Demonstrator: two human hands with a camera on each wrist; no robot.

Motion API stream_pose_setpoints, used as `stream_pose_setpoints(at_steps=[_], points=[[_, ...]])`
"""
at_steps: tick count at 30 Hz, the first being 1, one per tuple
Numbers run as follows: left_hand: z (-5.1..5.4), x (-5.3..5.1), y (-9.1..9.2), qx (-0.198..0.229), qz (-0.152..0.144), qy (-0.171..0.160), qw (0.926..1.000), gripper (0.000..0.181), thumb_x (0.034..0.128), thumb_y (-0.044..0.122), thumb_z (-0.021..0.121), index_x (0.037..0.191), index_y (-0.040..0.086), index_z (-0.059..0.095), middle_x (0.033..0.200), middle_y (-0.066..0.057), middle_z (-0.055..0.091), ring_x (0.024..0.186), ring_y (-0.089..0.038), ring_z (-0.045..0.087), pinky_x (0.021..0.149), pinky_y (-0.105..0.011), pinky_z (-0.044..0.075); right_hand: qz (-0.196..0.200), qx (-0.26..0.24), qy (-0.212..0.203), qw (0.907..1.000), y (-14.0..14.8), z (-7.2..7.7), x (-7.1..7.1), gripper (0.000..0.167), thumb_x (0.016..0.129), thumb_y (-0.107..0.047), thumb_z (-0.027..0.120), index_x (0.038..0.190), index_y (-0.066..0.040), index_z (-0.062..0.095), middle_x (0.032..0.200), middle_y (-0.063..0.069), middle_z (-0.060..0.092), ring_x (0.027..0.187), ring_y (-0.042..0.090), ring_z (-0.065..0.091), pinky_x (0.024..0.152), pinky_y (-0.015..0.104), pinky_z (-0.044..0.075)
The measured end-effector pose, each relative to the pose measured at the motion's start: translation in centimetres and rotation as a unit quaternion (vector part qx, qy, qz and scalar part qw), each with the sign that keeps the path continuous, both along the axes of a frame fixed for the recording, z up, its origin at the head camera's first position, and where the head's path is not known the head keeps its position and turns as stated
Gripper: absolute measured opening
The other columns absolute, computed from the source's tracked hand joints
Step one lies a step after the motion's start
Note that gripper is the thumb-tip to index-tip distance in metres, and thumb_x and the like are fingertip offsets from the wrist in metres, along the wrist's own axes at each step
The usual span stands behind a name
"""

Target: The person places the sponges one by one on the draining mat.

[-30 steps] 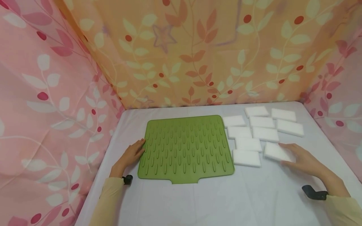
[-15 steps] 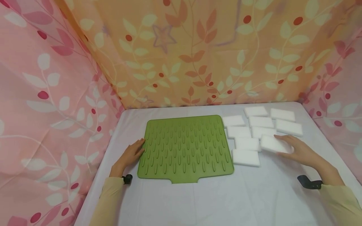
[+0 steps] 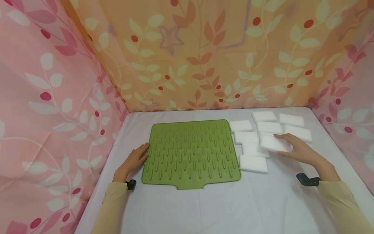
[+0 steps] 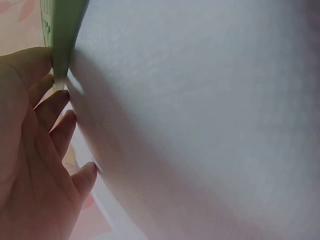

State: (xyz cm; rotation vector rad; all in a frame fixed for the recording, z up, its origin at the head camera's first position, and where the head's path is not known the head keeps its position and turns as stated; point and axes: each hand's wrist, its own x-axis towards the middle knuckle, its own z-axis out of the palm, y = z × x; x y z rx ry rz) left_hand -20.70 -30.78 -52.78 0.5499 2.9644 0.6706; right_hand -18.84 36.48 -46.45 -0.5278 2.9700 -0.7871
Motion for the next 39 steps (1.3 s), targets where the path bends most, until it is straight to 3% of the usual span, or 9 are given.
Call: stream_pose_setpoints(at_steps=[10, 23, 32, 39], points=[[-0.1, 0.1, 0.1, 0.003, -0.005, -0.001, 1.0000, 0.053, 0.0970, 0.017, 0.047, 0.144, -0.001, 0.029, 0.147, -0.022, 0.029, 0.135, -0.042, 0.026, 0.103, -0.068, 0.013, 0.047, -0.010, 0.024, 0.9986, -2.3, -0.2, -2.6, 0.068, 0.074, -0.025, 0.079, 0.131, -0.002, 0.049, 0.122, 0.022, 0.050, 0.115, 0.041, 0.043, 0.092, 0.060, 0.034], [-0.3, 0.2, 0.0, 0.008, -0.003, -0.005, 1.0000, 0.053, 0.0972, 0.018, 0.047, 0.144, 0.001, 0.029, 0.148, -0.020, 0.029, 0.136, -0.040, 0.026, 0.104, -0.067, 0.012, 0.082, -0.011, 0.014, 0.9964, -5.7, -0.8, -6.4, 0.070, 0.076, -0.028, 0.077, 0.134, -0.003, 0.047, 0.123, 0.019, 0.050, 0.116, 0.039, 0.043, 0.095, 0.056, 0.034], [-0.4, 0.0, -0.1, 0.007, -0.005, 0.004, 1.0000, 0.053, 0.0972, 0.019, 0.047, 0.144, 0.000, 0.030, 0.147, -0.021, 0.030, 0.135, -0.040, 0.026, 0.103, -0.068, 0.014, 0.093, -0.021, 0.001, 0.9954, -7.8, -0.9, -8.1, 0.070, 0.076, -0.026, 0.077, 0.135, -0.002, 0.046, 0.127, 0.021, 0.048, 0.120, 0.041, 0.041, 0.098, 0.057, 0.032], [0.0, 0.0, -0.1, 0.010, -0.002, -0.004, 0.9999, 0.054, 0.0970, 0.019, 0.048, 0.144, 0.001, 0.029, 0.148, -0.021, 0.029, 0.136, -0.040, 0.025, 0.104, -0.067, 0.012, 0.121, -0.030, 0.019, 0.9921, -9.7, -1.0, -9.5, 0.068, 0.076, -0.023, 0.077, 0.134, -0.001, 0.047, 0.127, 0.021, 0.048, 0.119, 0.040, 0.042, 0.097, 0.056, 0.033]])
